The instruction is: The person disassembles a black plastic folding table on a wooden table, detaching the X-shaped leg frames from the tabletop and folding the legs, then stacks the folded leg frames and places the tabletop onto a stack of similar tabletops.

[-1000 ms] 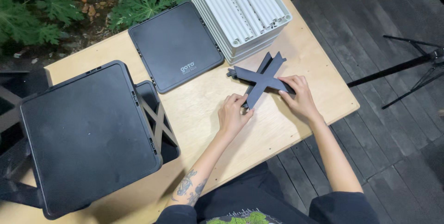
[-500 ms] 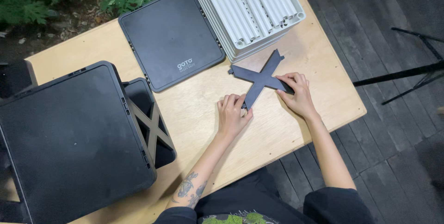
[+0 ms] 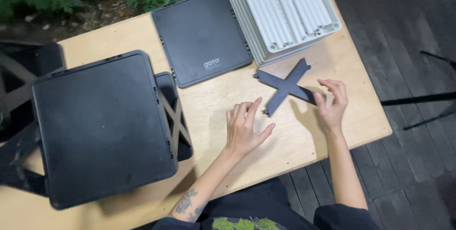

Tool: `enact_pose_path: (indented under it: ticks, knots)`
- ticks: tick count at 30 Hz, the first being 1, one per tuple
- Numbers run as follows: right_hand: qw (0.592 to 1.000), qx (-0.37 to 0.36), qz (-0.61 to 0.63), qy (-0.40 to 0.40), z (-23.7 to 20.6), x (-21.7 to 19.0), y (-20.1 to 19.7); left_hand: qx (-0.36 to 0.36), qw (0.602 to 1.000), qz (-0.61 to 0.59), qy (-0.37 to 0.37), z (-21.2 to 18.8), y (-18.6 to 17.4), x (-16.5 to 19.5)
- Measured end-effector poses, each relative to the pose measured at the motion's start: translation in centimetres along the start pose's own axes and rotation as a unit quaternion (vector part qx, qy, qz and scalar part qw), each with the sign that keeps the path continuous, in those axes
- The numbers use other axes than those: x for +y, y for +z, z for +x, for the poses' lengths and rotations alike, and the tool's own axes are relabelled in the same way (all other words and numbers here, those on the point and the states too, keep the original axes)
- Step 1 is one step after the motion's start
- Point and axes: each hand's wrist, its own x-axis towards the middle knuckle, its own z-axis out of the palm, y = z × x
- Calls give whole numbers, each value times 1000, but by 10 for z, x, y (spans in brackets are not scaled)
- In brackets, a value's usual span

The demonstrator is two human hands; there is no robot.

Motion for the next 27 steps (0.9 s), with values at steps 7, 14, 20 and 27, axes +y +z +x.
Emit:
enact_pose_path:
  ticks: [7, 14, 20, 27]
  knots:
    - [974, -43, 192, -112, 26, -90, 61, 106, 974, -20, 200, -80, -185, 37]
    - [916, -205, 225, -259, 59, -248, 167, 535, 838, -95, 61, -170, -272, -42]
    - [812, -410, 245, -336, 67, -372, 267, 432, 871, 145, -182, -217, -344, -93]
    - [721, -490, 264, -414, 53, -464, 386, 340, 875, 222, -262, -198, -355, -117]
